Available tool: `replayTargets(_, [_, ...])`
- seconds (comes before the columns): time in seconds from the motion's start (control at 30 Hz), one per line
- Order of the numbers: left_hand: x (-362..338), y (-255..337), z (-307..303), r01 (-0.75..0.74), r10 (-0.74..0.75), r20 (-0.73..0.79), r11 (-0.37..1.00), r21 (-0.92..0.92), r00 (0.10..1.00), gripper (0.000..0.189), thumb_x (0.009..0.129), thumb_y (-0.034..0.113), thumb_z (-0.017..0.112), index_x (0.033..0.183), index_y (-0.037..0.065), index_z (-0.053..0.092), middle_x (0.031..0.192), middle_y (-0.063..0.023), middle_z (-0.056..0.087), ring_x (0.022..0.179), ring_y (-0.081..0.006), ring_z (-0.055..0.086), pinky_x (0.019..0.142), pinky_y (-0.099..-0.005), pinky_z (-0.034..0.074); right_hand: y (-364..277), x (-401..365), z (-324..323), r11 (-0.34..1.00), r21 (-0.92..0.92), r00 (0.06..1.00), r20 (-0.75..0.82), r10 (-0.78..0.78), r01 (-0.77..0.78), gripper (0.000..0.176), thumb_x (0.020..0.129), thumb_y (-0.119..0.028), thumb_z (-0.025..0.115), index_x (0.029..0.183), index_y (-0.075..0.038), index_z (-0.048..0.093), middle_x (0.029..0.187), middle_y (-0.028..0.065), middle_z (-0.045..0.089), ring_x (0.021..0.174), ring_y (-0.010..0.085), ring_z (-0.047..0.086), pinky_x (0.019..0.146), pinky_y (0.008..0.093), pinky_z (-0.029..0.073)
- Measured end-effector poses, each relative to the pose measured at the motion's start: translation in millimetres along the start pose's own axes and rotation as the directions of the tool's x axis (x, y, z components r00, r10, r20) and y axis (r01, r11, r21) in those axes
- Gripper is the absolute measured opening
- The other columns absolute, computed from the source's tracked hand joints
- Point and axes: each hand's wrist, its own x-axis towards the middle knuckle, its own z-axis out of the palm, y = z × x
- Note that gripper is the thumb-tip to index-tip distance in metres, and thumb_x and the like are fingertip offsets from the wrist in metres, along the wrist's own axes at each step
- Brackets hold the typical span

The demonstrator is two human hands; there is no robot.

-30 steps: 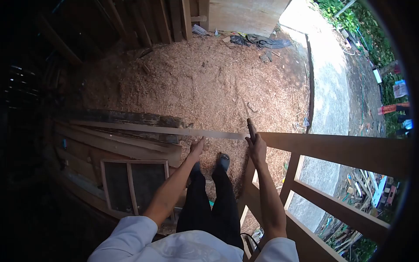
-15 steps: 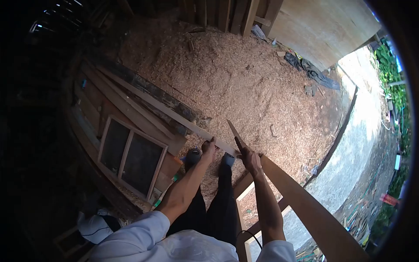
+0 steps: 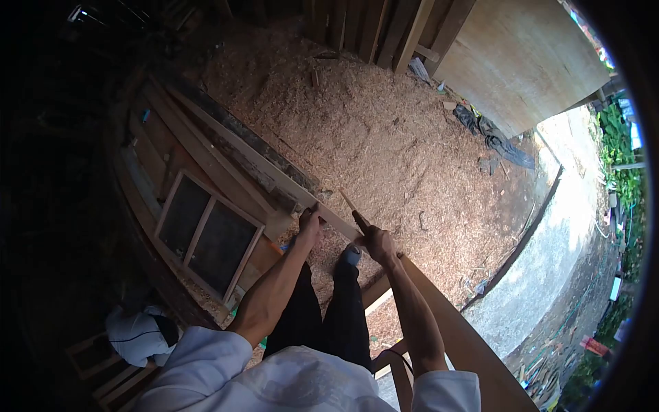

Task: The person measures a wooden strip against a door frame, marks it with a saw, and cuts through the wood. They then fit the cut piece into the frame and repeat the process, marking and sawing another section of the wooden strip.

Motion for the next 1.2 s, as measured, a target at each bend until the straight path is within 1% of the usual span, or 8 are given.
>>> replayTargets(0.47, [39.5,-23.1,-56.0,-0.099,0.12,-0.326,0.992,0.079,0.938,0.011,0.086,0.013,0.066,0.088,0.002,0.066,0.072,-0.0035,0.062,0.061,-0.0142,0.058,0.057,-0.0321,0.048,-38.9,81.3,106.4,0.99,-0.059,0.991,-0.002,-0.131,0.131,0.085,0.081,-0.022,0.068,0.15,-0.041,0.022,0.075,0.018,0.064,0.068,0.033,0.066,0.058,0.0436,0.05])
replayTargets(0.57, [44.1,-24.6,-55.3,-0.126,0.242,-0.422,0.951,0.284,0.874,0.014,0.08,0.014,0.069,0.077,0.0,0.067,0.064,-0.0099,0.065,0.053,-0.0224,0.062,0.052,-0.0375,0.049,-42.1,95.5,108.5,0.995,0.053,0.988,-0.125,0.09,-0.084,0.029,0.076,-0.02,0.07,0.103,-0.007,0.068,0.073,0.0191,0.065,0.068,0.0325,0.067,0.057,0.0417,0.05])
replayTargets(0.63, [43.0,-11.5,-45.8,-0.024,0.18,-0.479,0.949,0.313,0.859,0.015,0.074,0.013,0.073,0.075,-0.001,0.067,0.066,-0.014,0.067,0.056,-0.0296,0.065,0.055,-0.0408,0.051,-63.8,93.8,82.8,0.99,0.117,0.978,-0.182,0.105,-0.084,0.024,0.074,-0.021,0.07,0.082,0.001,0.065,0.073,0.02,0.065,0.069,0.0316,0.067,0.059,0.0431,0.05])
replayTargets(0.7, [42.7,-3.1,-44.0,-0.006,0.142,-0.411,0.949,0.315,0.9,0.024,0.068,0.013,0.076,0.083,-0.002,0.065,0.072,-0.0171,0.066,0.066,-0.036,0.066,0.061,-0.0441,0.052,-83.2,92.0,50.7,0.999,0.005,0.976,-0.214,0.05,-0.05,0.026,0.074,-0.022,0.069,0.083,0.003,0.064,0.075,0.0201,0.064,0.071,0.0297,0.067,0.06,0.0418,0.05])
replayTargets(0.77, [53.0,-8.9,-45.4,-0.257,0.561,-0.37,0.745,0.615,0.74,0.029,0.07,0.014,0.078,0.088,0.0,0.06,0.076,-0.0133,0.063,0.074,-0.0298,0.065,0.069,-0.0416,0.051,-83.7,95.5,24.8,0.997,0.066,0.985,-0.168,-0.026,0.037,0.025,0.074,-0.023,0.072,0.085,0.0,0.066,0.077,0.0175,0.066,0.071,0.0266,0.068,0.06,0.0384,0.05])
replayTargets(0.8, [54.5,-3.2,-49.2,-0.051,0.327,-0.356,0.795,0.604,0.875,0.047,0.069,0.02,0.081,0.102,-0.001,0.056,0.097,-0.0195,0.062,0.096,-0.0362,0.061,0.081,-0.0456,0.048,-86.0,97.8,12.5,0.995,0.096,0.99,-0.139,0.01,0.003,0.026,0.074,-0.024,0.073,0.086,-0.002,0.067,0.076,0.0156,0.066,0.071,0.0253,0.067,0.06,0.0378,0.049])
replayTargets(0.97, [69.1,-11.1,-37.2,0.012,0.412,-0.446,0.724,0.69,0.794,0.075,0.069,0.026,0.083,0.125,-0.004,0.042,0.119,-0.027,0.049,0.111,-0.0411,0.051,0.091,-0.0455,0.044,-99.4,119.1,-12.2,0.977,0.213,0.996,-0.089,-0.001,0.02,0.026,0.074,-0.026,0.078,0.086,-0.006,0.066,0.075,0.0099,0.067,0.067,0.0219,0.066,0.058,0.0366,0.049])
replayTargets(1.2, [34.9,15.0,-2.1,0.199,0.253,-0.628,0.806,0.558,0.736,0.064,0.076,0.023,0.072,0.124,-0.003,0.038,0.117,-0.0245,0.046,0.111,-0.043,0.051,0.094,-0.0495,0.046,-119.5,196.1,-9.6,0.729,-0.096,0.73,-0.031,-0.682,0.678,0.027,0.075,-0.018,0.082,0.082,-0.005,0.059,0.067,0.0074,0.057,0.056,0.0194,0.057,0.05,0.0336,0.045])
